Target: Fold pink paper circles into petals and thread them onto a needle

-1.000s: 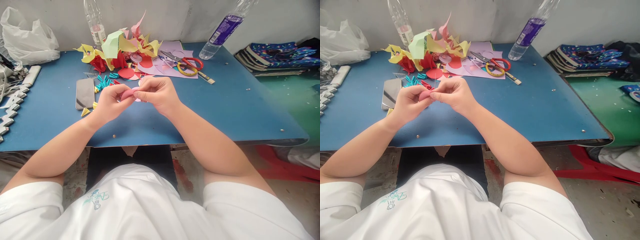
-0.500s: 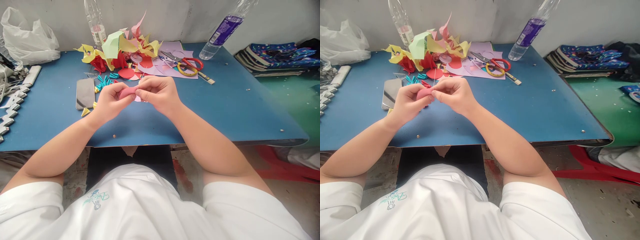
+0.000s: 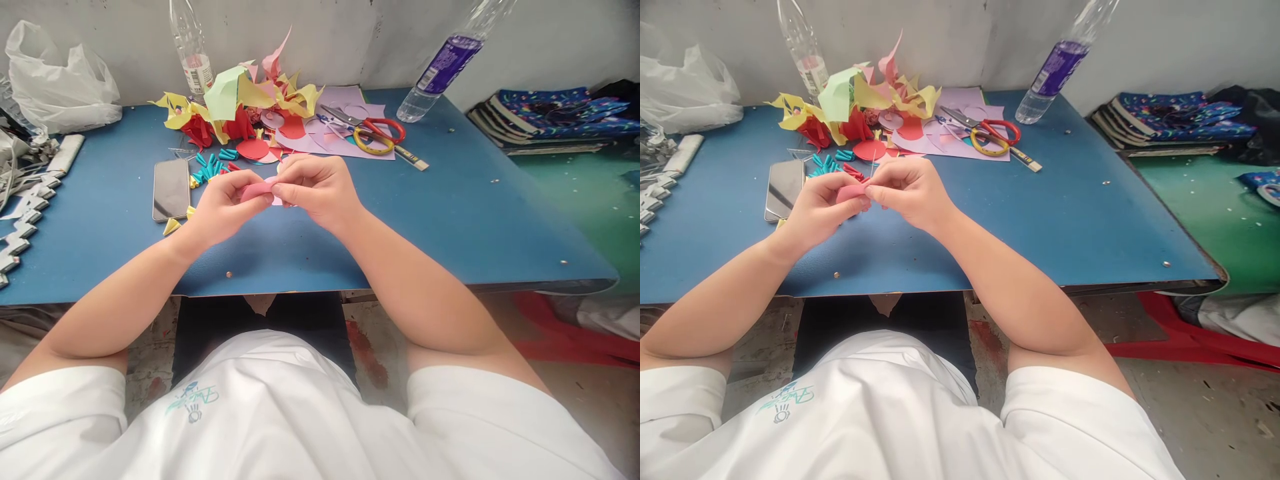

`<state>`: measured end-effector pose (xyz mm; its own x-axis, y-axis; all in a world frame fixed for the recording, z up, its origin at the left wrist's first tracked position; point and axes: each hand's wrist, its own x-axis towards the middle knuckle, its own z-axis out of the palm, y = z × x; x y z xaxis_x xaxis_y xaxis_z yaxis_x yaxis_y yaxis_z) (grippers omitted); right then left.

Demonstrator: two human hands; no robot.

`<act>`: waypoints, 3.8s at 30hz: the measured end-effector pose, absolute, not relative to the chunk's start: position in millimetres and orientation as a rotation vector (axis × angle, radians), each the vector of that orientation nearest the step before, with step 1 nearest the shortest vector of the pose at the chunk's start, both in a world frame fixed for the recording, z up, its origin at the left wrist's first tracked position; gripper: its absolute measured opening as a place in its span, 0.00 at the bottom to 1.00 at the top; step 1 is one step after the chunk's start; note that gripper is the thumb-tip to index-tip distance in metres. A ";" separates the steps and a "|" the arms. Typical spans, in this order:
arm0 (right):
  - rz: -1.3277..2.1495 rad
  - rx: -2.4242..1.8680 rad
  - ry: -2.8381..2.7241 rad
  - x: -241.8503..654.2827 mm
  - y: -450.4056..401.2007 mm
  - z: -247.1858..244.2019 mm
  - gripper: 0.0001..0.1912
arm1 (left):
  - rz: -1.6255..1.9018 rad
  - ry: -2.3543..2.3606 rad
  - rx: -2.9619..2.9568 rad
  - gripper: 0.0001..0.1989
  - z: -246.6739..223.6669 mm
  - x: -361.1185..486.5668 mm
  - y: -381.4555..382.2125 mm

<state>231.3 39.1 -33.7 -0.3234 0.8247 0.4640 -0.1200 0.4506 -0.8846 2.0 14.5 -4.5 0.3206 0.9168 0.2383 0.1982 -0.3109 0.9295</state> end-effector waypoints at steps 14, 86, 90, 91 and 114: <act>1.080 -0.594 -1.550 226.5 37.5 -32.8 0.07 | 1.043 1.026 1.627 0.13 -3.7 3.0 14.4; 1.117 -0.664 -1.503 222.2 43.0 -39.4 0.16 | 1.177 0.957 1.937 0.29 -16.5 -0.5 26.4; 1.119 -0.679 -1.505 222.9 41.7 -35.8 0.13 | 1.176 0.971 1.950 0.31 -16.5 0.0 26.7; 1.122 -0.678 -1.505 223.3 41.0 -35.0 0.12 | 1.191 0.969 1.950 0.32 -16.7 0.2 26.6; 1.089 -0.618 -1.525 225.6 38.3 -33.4 0.10 | 1.289 0.945 2.173 0.21 -16.1 -0.9 28.9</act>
<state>225.6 38.3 -33.4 -0.2548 0.8448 0.4706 -0.1708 0.4397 -0.8817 -0.9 28.9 -16.1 0.3319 0.7422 0.5822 0.3319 -0.6696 0.6644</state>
